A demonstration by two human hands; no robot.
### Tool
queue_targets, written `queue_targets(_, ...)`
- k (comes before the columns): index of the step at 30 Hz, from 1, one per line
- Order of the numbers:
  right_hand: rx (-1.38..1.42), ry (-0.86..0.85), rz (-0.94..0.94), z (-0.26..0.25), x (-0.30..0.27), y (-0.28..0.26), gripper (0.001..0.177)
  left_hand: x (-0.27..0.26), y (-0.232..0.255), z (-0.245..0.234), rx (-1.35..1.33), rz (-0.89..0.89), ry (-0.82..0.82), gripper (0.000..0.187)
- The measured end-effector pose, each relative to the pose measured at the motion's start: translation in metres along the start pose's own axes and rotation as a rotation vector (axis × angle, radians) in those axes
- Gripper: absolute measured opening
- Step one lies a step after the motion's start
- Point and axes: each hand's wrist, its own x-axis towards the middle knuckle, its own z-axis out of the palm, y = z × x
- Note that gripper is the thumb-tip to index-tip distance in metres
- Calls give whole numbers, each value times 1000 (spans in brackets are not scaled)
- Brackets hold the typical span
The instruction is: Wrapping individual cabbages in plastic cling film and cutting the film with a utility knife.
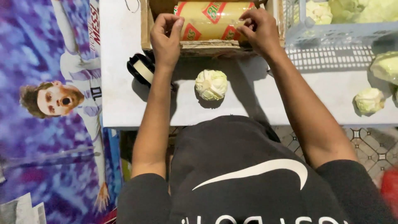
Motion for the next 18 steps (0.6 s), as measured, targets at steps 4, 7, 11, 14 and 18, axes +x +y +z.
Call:
queue_targets(4, 34, 64, 1, 8, 3, 3, 4, -2, -2, 0, -30, -3, -19, 5)
queue_targets(7, 51, 102, -7, 10, -1, 2, 9, -3, -11, 0, -100, 64, -23, 5)
queue_targets(11, 194, 115, 99, 14, -4, 7, 9, -5, -11, 1, -138, 68, -14, 6)
queue_targets(14, 228, 110, 84, 8, -4, -4, 9, -4, -2, 4, -148, 113, -15, 7)
queue_targets(18, 318, 86, 49, -1, -7, -17, 13, -4, 11, 9, -174, 229, -1, 12)
